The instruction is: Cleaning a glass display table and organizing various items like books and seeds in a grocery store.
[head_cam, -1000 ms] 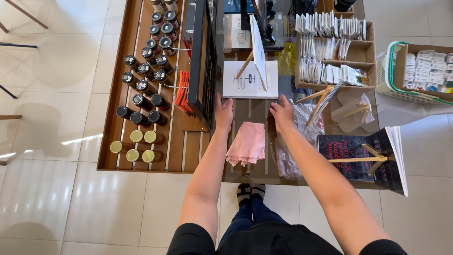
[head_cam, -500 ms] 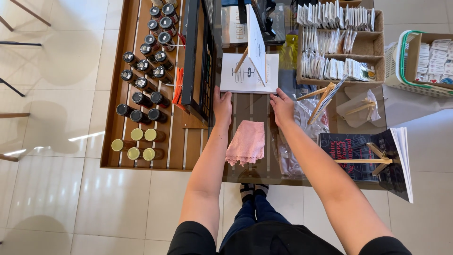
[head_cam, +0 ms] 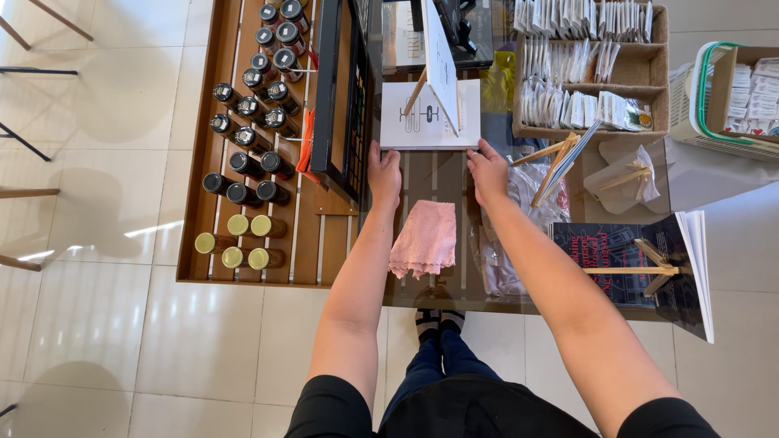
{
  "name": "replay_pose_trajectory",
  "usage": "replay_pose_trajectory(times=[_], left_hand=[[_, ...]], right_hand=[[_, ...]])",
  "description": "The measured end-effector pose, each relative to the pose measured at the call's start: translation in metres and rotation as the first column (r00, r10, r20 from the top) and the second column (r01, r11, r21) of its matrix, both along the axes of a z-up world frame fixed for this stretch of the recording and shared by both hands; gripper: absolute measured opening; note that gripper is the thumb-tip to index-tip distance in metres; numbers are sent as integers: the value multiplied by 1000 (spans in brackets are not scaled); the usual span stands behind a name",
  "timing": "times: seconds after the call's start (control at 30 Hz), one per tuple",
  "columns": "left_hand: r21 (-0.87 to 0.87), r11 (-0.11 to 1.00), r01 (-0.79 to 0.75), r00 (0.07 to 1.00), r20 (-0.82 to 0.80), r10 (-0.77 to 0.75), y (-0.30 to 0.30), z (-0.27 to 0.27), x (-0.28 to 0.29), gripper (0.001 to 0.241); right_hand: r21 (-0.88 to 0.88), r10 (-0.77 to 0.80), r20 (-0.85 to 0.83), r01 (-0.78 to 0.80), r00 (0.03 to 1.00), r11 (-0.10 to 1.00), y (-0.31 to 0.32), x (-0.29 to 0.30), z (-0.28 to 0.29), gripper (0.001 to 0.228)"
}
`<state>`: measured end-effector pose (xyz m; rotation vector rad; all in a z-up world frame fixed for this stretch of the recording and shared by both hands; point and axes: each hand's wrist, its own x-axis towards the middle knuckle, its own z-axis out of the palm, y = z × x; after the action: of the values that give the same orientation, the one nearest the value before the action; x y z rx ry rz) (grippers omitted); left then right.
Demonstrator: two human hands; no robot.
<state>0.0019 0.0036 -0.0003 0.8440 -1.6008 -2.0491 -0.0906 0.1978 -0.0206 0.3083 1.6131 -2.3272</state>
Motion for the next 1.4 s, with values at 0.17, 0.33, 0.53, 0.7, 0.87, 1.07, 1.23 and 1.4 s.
replay_pose_trajectory(times=[0.17,0.33,0.53,0.7,0.87,1.07,1.23,1.4], left_hand=[[-25,1000,-3,999,-32,2,5,5,11,78],[-165,983,85,985,159,-59,13,16,41,66],[-892,398,217,969,148,-196,57,25,121,49],[-801,2,598,758,566,-325,75,12,166,65],[-858,86,507,848,478,-230,36,1,147,56],[-886,153,438,896,443,4,18,-19,95,60],[-892,123,435,901,430,-62,74,-37,52,58],[-906,83,416,902,399,-166,110,-51,20,57]], right_hand=[[11,25,-40,-24,999,1000,4,12,-1,59],[56,39,-36,-37,999,998,13,65,31,57],[4,117,36,-117,993,993,57,133,30,55],[-10,73,147,-72,986,997,102,183,31,51],[-22,32,209,-28,977,999,130,202,26,50],[-43,34,255,-24,966,999,145,214,21,47],[-69,84,293,-67,952,995,154,228,38,44],[-17,228,264,-231,937,973,179,237,59,43]])
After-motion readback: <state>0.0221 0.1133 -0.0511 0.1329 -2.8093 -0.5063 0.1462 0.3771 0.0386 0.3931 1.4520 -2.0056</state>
